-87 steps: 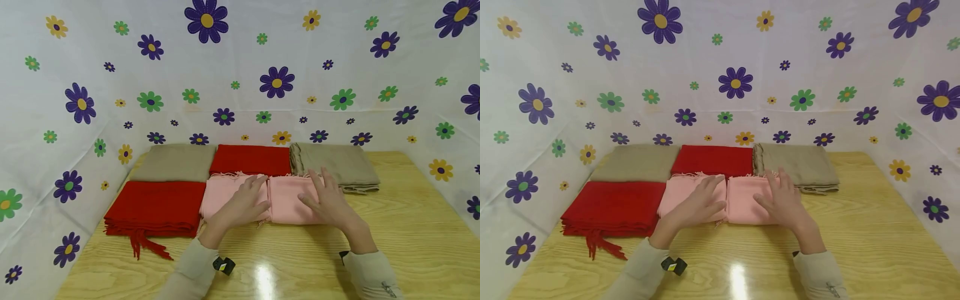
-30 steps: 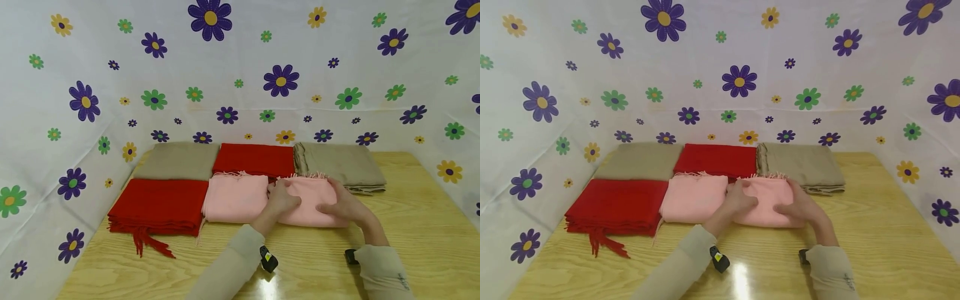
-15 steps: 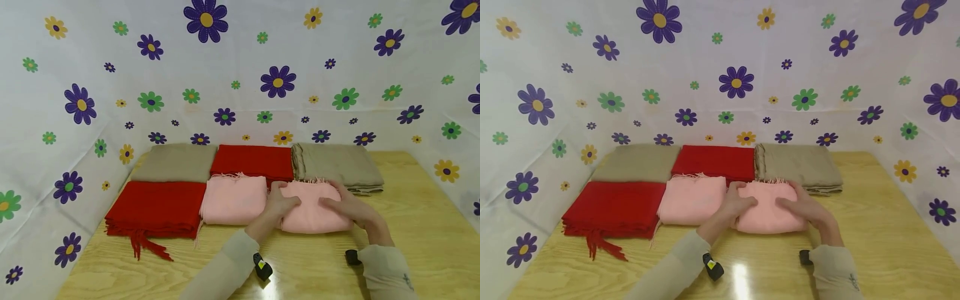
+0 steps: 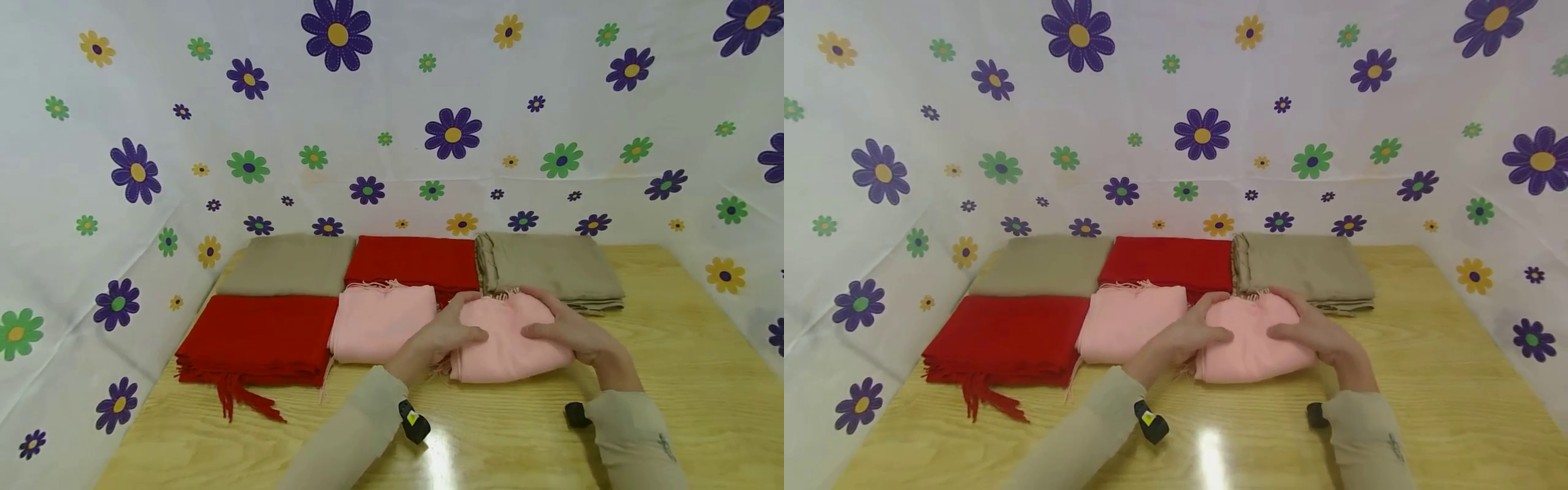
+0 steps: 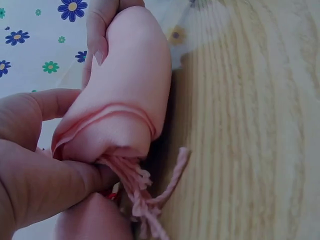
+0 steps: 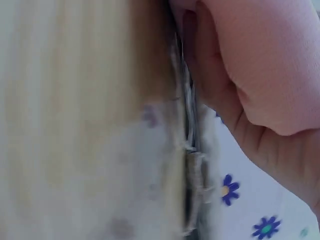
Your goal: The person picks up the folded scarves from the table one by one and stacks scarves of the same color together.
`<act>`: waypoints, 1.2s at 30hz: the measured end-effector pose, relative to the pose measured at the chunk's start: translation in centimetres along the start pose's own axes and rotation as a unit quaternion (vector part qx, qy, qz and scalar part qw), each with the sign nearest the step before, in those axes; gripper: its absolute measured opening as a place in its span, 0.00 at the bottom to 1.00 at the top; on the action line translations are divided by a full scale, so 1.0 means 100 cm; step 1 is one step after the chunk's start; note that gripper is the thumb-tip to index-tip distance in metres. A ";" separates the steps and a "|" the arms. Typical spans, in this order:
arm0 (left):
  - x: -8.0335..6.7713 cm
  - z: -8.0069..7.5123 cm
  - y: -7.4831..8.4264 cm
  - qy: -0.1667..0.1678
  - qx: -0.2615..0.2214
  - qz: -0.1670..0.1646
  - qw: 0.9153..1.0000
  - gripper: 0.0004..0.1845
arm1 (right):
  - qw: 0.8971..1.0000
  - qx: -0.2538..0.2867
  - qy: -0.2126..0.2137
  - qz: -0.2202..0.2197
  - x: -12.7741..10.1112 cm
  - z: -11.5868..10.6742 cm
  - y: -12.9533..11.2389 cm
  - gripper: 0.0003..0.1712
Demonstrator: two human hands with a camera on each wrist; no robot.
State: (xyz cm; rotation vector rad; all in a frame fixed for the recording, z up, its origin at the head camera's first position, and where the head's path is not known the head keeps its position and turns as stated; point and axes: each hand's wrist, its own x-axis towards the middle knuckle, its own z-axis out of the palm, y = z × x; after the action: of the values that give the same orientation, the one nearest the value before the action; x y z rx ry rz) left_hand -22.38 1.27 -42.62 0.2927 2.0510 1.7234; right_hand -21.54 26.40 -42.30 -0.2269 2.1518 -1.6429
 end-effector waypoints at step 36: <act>-0.023 0.055 0.012 -0.080 0.153 0.076 0.982 0.32 | 0.999 -0.034 -0.005 -0.025 -0.080 -0.026 0.010 0.20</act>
State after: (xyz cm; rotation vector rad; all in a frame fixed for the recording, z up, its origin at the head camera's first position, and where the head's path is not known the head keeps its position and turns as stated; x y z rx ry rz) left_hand -17.93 5.38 -41.71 0.6773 2.2153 1.4075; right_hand -15.30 32.03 -40.86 -0.3108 2.2131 -1.5949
